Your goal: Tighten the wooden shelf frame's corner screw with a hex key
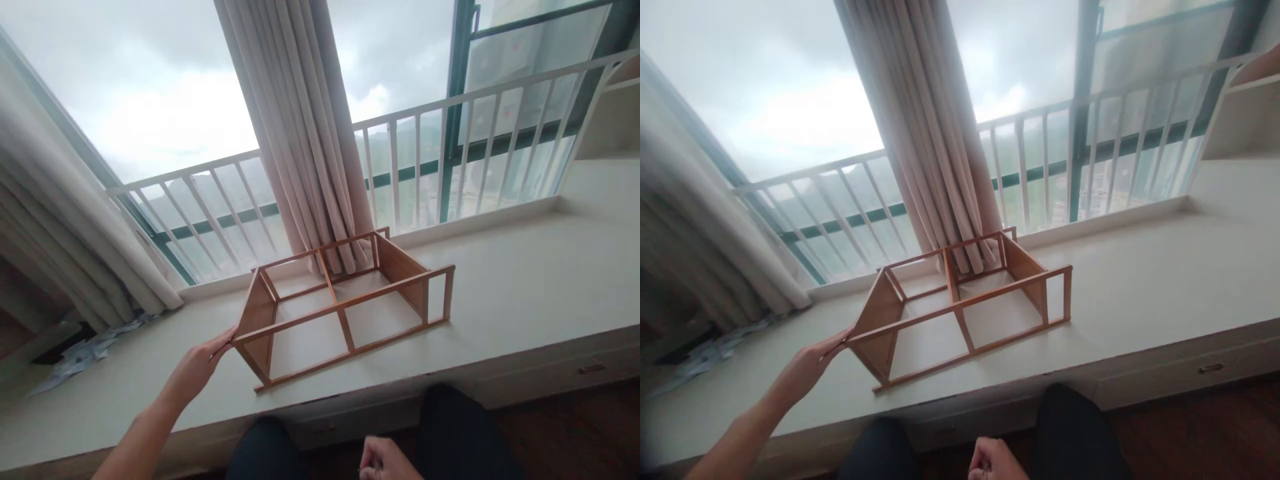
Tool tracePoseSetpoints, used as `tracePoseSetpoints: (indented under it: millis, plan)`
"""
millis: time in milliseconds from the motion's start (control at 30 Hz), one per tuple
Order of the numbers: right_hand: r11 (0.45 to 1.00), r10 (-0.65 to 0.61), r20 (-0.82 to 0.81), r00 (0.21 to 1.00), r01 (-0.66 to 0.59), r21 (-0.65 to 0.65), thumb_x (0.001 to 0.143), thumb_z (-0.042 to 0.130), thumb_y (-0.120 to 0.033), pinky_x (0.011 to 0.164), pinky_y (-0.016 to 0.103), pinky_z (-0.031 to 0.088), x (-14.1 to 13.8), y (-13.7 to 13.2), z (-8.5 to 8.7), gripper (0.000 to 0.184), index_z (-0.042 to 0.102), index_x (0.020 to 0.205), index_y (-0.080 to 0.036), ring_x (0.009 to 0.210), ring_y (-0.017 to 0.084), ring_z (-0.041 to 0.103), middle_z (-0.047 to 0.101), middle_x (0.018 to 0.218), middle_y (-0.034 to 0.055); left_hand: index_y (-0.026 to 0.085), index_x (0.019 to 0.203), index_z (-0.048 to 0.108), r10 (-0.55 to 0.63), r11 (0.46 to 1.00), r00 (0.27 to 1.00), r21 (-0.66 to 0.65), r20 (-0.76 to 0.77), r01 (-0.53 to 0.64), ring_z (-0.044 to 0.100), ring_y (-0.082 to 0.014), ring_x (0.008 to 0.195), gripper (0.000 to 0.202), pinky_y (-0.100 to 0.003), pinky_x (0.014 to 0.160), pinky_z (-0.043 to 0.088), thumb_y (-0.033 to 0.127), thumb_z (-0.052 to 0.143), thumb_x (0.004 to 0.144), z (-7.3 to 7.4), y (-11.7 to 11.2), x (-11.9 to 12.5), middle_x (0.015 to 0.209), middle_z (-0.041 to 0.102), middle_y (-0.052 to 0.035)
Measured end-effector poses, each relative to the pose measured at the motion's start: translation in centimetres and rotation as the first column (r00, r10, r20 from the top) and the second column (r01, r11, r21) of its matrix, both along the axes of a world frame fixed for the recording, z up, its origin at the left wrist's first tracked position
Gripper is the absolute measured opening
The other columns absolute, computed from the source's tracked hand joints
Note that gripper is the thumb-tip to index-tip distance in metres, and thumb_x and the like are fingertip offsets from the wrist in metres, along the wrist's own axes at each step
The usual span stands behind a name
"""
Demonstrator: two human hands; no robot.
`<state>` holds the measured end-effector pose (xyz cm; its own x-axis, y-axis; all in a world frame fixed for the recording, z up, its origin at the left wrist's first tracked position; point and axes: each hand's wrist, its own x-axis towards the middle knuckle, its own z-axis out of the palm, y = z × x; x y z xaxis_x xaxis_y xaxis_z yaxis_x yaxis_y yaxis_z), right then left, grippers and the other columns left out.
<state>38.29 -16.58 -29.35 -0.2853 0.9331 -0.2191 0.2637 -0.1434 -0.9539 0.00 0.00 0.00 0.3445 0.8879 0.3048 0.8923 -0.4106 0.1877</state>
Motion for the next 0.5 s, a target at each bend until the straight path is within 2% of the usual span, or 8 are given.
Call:
tracePoseSetpoints:
  millis: [167,267,400,500]
  plan:
    - [1.0,0.006,0.018,1.0,-0.006,0.024,0.067,0.068,-0.015,0.062,0.026,0.029,-0.1,-0.1,-0.1,0.007,0.067,0.073,-0.018,0.063,0.012,0.04,0.047,0.061,-0.0062,0.021,0.137,0.067,-0.005,1.0,1.0,0.005,0.03,0.005,0.063,-0.0242,0.131,0.055,-0.038,0.116,0.045,0.05,0.042,0.099,-0.3,-0.2,0.6,0.14,0.064,-0.0025]
    - [0.998,-0.01,0.032,0.999,0.008,0.056,0.067,0.068,-0.016,0.062,0.026,0.029,-0.2,0.0,-0.3,0.007,0.067,0.073,-0.018,0.063,0.012,0.041,0.047,0.061,-0.0061,0.021,0.14,0.065,0.023,1.0,0.998,-0.019,0.063,-0.022,0.062,-0.0244,0.132,0.052,-0.039,0.116,0.046,0.041,0.043,0.096,-0.4,-0.5,1.3,0.143,0.062,-0.0019]
    - [0.996,-0.055,-0.032,0.998,0.057,0.065,0.069,0.068,-0.023,0.063,0.027,0.031,-0.1,0.0,0.1,0.007,0.065,0.073,-0.018,0.064,0.013,0.043,0.05,0.062,-0.0048,0.024,0.141,0.064,0.054,0.997,0.991,-0.065,0.123,-0.046,0.062,-0.0253,0.133,0.052,-0.039,0.109,0.054,0.038,0.045,0.095,-0.6,-1.1,2.4,0.146,0.06,-0.0009]
    - [0.993,-0.078,-0.092,0.993,0.085,0.084,0.074,0.069,-0.034,0.065,0.028,0.033,0.1,0.1,1.0,0.017,0.064,0.073,-0.018,0.067,0.015,0.045,0.053,0.066,-0.0023,0.025,0.139,0.066,0.062,0.995,0.984,-0.093,0.165,-0.047,0.065,-0.0262,0.13,0.05,-0.036,0.097,0.061,0.039,0.045,0.095,-0.6,-1.6,3.7,0.145,0.062,0.0]
